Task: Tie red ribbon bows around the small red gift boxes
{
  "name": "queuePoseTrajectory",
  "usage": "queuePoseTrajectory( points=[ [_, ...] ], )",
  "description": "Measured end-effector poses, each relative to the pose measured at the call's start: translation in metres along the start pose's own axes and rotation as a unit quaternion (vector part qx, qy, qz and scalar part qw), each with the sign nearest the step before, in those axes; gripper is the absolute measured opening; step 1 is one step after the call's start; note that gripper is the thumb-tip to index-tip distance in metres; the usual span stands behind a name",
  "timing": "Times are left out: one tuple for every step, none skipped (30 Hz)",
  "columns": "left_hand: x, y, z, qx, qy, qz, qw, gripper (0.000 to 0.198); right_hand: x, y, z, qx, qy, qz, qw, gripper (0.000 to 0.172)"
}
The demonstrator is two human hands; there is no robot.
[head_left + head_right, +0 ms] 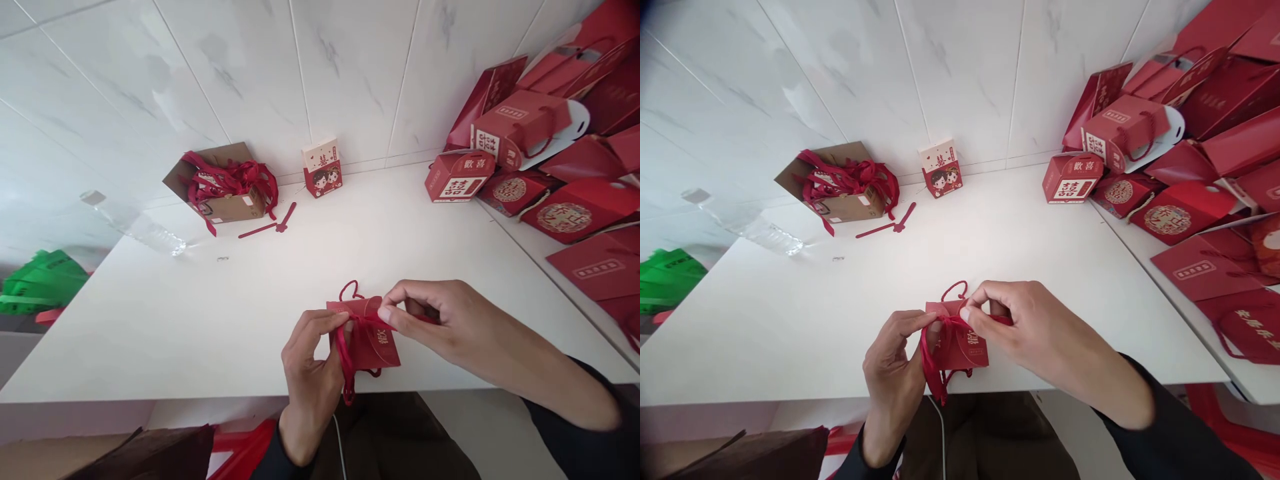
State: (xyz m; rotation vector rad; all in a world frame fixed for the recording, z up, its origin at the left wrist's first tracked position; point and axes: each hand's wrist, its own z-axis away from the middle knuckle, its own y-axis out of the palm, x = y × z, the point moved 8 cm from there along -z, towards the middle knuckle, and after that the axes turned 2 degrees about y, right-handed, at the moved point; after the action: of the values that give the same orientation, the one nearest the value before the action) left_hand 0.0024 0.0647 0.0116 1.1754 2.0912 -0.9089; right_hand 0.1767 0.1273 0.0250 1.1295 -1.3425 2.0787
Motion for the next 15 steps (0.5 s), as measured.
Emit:
queuePoseTrajectory(
  points=[
    [0.0, -0.001, 0.002, 0.001, -0.009, 0.001, 1.0, 0.025, -0.002, -0.005, 0.002, -0.014, 0.003, 0.036, 0.999, 0.03],
    [0.001, -0.002, 0.004, 0.002, -0.025, 0.004, 1.0, 0.023, -0.005, -0.009, 0.003, -0.029, 0.006, 0.067, 0.997, 0.029],
    [0.004, -0.004, 0.007, 0.003, -0.052, 0.009, 0.999, 0.02, -0.008, -0.014, 0.004, -0.042, 0.01, 0.091, 0.995, 0.029],
    [0.008, -0.006, 0.011, 0.002, -0.091, 0.017, 0.996, 0.016, -0.012, -0.017, 0.004, -0.053, 0.015, 0.108, 0.993, 0.03],
    [0.014, -0.008, 0.016, 0.004, -0.141, 0.028, 0.99, 0.011, -0.016, -0.019, 0.005, -0.059, 0.021, 0.119, 0.991, 0.03],
    [0.021, -0.01, 0.021, 0.008, -0.196, 0.042, 0.98, 0.004, -0.022, -0.02, 0.005, -0.061, 0.029, 0.126, 0.99, 0.03],
    [0.028, -0.01, 0.027, 0.015, -0.252, 0.062, 0.966, 0.003, -0.027, -0.02, 0.005, -0.059, 0.034, 0.129, 0.989, 0.031],
    [0.034, -0.01, 0.032, 0.021, -0.303, 0.087, 0.949, 0.009, -0.032, -0.019, 0.005, -0.053, 0.04, 0.13, 0.989, 0.032],
    [0.039, -0.01, 0.037, 0.025, -0.347, 0.117, 0.93, 0.015, -0.037, -0.017, 0.006, -0.046, 0.044, 0.13, 0.989, 0.033],
    [0.043, -0.009, 0.04, 0.02, -0.382, 0.153, 0.911, 0.021, -0.042, -0.016, 0.006, -0.042, 0.048, 0.129, 0.99, 0.035],
    [0.047, -0.01, 0.042, 0.001, -0.412, 0.195, 0.89, 0.027, -0.046, -0.014, 0.006, -0.039, 0.051, 0.128, 0.99, 0.037],
    [0.05, -0.011, 0.044, -0.028, -0.439, 0.242, 0.865, 0.03, -0.05, -0.012, 0.007, -0.036, 0.053, 0.126, 0.99, 0.039],
    [0.052, -0.011, 0.046, -0.056, -0.462, 0.288, 0.837, 0.033, -0.053, -0.011, 0.007, -0.035, 0.053, 0.122, 0.991, 0.039],
    [0.053, -0.009, 0.047, -0.072, -0.481, 0.328, 0.81, 0.035, -0.054, -0.01, 0.008, -0.039, 0.051, 0.116, 0.991, 0.037],
    [0.052, -0.007, 0.048, -0.073, -0.493, 0.356, 0.791, 0.038, -0.055, -0.01, 0.009, -0.05, 0.046, 0.108, 0.992, 0.034]
  ],
)
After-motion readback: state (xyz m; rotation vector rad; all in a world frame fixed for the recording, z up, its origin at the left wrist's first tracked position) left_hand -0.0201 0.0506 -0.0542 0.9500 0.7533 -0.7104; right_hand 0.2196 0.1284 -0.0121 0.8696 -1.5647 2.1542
